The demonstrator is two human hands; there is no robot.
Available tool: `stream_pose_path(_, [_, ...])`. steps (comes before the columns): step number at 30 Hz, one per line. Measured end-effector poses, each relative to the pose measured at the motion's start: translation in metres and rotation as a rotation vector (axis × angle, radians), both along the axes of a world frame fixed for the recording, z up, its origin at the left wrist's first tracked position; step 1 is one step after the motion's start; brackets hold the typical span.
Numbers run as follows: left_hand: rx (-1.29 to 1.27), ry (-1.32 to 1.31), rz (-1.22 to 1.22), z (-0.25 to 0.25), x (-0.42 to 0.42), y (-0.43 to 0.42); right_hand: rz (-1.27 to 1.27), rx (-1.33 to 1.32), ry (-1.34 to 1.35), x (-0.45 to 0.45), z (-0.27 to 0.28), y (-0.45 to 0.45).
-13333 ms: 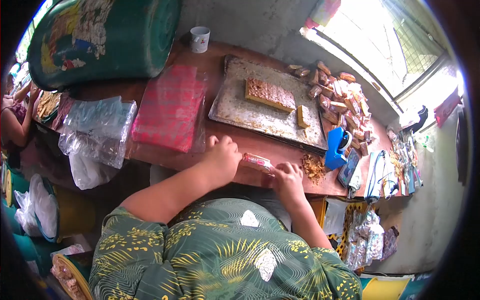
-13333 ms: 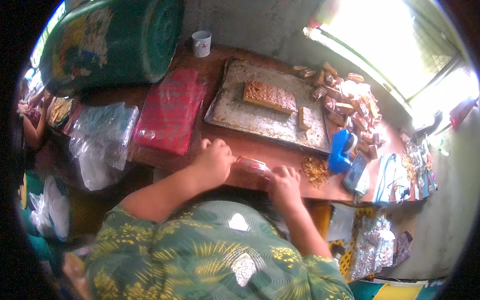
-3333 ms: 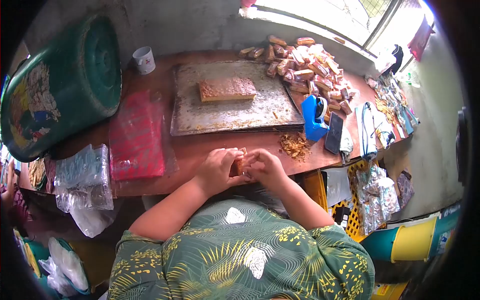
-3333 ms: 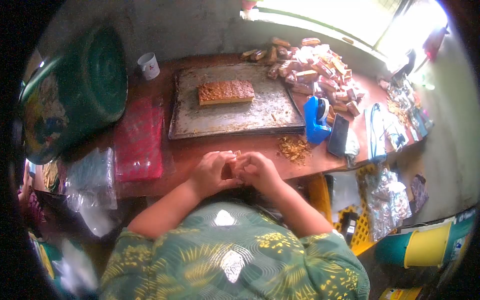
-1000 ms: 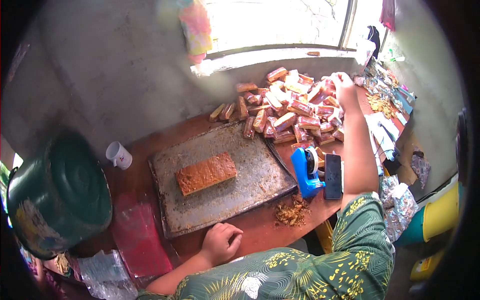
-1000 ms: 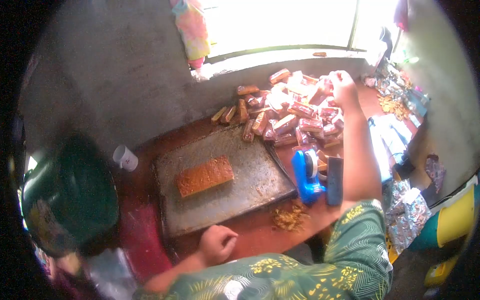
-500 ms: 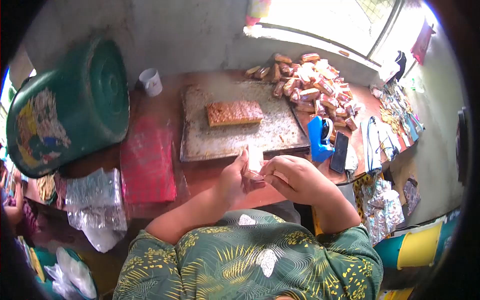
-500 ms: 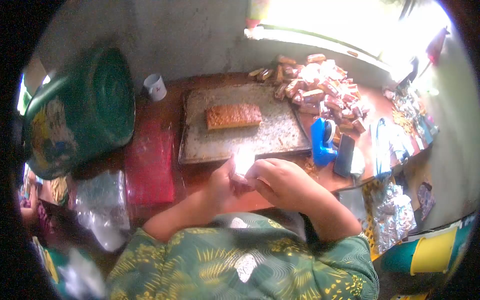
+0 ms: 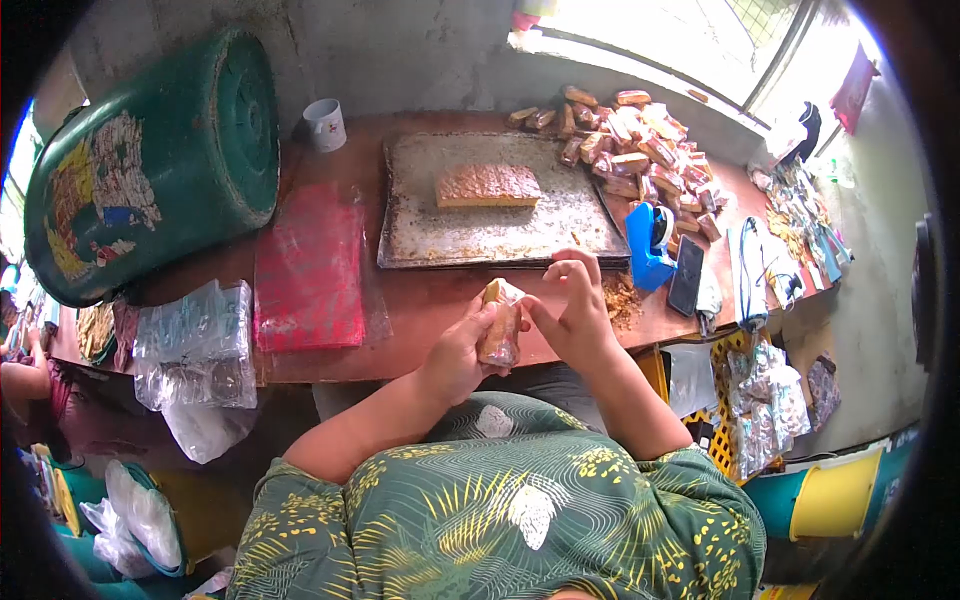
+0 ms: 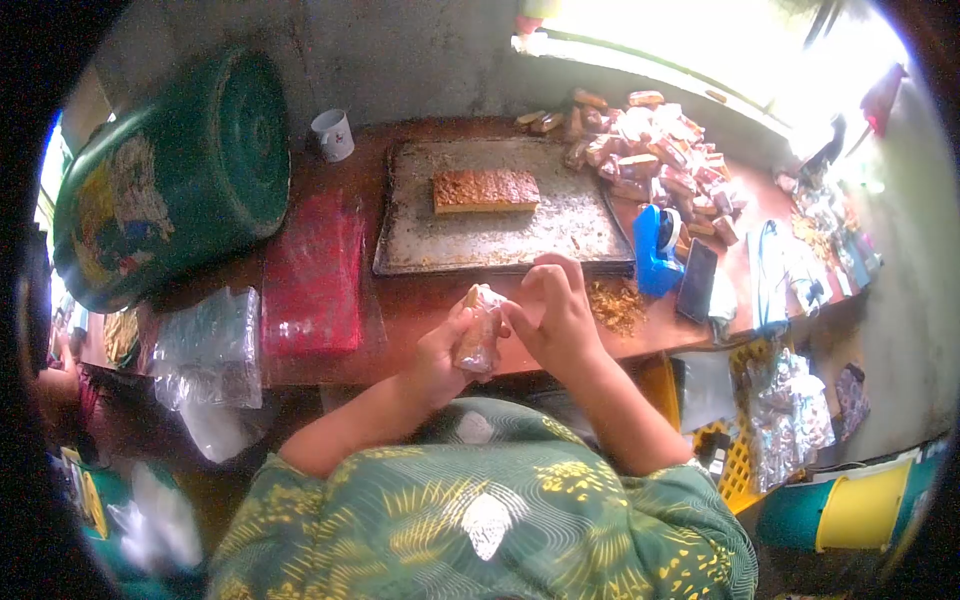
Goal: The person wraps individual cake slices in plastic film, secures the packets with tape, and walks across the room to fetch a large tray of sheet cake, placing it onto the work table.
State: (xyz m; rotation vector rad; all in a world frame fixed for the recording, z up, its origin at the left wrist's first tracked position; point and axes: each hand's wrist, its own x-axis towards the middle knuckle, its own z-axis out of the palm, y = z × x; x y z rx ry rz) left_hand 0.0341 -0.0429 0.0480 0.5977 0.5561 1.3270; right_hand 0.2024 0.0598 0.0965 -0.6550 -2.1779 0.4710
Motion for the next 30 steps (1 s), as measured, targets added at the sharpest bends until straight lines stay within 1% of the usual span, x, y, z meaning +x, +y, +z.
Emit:
stream_pose_path(1, [0.023,-0.017,-0.013,0.004,0.0,-0.001,0.004,0.057,-0.033,0.004,-0.007,0.006])
stream_pose_path(2, [0.055,-0.009,-0.022,0.002,0.001,0.0,0.099,-0.092,-0.016,0.007,-0.01,0.005])
stream_pose_path(4, [0.114,0.005,-0.047,-0.008,0.004,0.003,0.282,-0.396,0.017,0.008,0.002,-0.014])
stream_pose_path(5, [0.095,0.017,-0.076,-0.013,0.007,0.004,0.38,-0.519,-0.05,0.007,0.007,-0.021])
stream_pose_path(6, [0.077,0.031,-0.108,-0.017,0.012,0.003,0.456,-0.537,-0.075,0.003,0.002,-0.021])
stream_pose_path(8, [0.034,0.082,-0.168,-0.022,0.016,0.0,0.348,-0.622,-0.205,0.017,0.01,-0.023])
stream_pose_path(10, [-0.021,0.157,-0.216,-0.021,0.013,-0.004,0.314,-0.519,-0.326,0.026,0.019,-0.016])
stream_pose_path(11, [-0.129,0.164,-0.147,-0.019,0.012,-0.006,0.3,-0.468,-0.388,0.033,0.023,-0.01])
stream_pose_path(12, [-0.056,0.341,-0.083,-0.023,0.008,-0.005,0.352,-0.288,-0.368,0.043,0.017,0.004])
stream_pose_path(14, [0.095,0.692,0.052,-0.034,-0.009,0.0,0.292,-0.204,-0.424,0.071,0.03,0.041])
stream_pose_path(15, [0.164,0.795,0.156,-0.035,-0.022,0.001,0.122,-0.314,-0.194,0.088,0.031,0.064])
stream_pose_path(17, [0.19,1.027,0.396,-0.031,-0.046,0.002,-0.32,-0.002,0.054,0.107,0.051,0.099])
stream_pose_path(18, [0.198,1.136,0.519,-0.029,-0.056,0.003,-0.585,0.42,0.071,0.107,0.073,0.105])
stream_pose_path(20, [0.277,1.297,0.802,-0.03,-0.075,0.015,-0.544,0.427,0.131,0.093,0.105,0.098])
stream_pose_path(21, [0.339,1.372,0.891,-0.026,-0.081,0.018,-0.453,0.377,0.151,0.083,0.102,0.105])
stream_pose_path(22, [0.385,1.47,0.899,-0.029,-0.086,0.02,-0.592,0.091,0.0,0.07,0.096,0.108])
stream_pose_path(23, [0.433,1.571,0.907,-0.037,-0.091,0.024,-0.412,0.104,-0.066,0.053,0.089,0.113])
stream_pose_path(24, [0.483,1.672,0.912,-0.045,-0.096,0.029,-0.233,-0.054,-0.044,0.036,0.08,0.114])
stream_pose_path(25, [0.498,1.672,0.863,-0.053,-0.097,0.033,-0.157,-0.021,-0.128,0.021,0.066,0.125])
stream_pose_path(26, [0.49,1.69,0.855,-0.052,-0.097,0.034,-0.133,-0.002,-0.231,0.006,0.062,0.13])
stream_pose_path(27, [0.478,1.707,0.846,-0.052,-0.096,0.035,-0.153,-0.053,-0.253,-0.007,0.043,0.142])
stream_pose_path(28, [0.463,1.724,0.837,-0.053,-0.095,0.034,-0.116,-0.02,-0.213,-0.015,0.013,0.167])
stream_pose_path(30, [0.442,1.729,0.838,-0.058,-0.096,0.036,-0.149,0.073,-0.282,-0.028,-0.034,0.201])
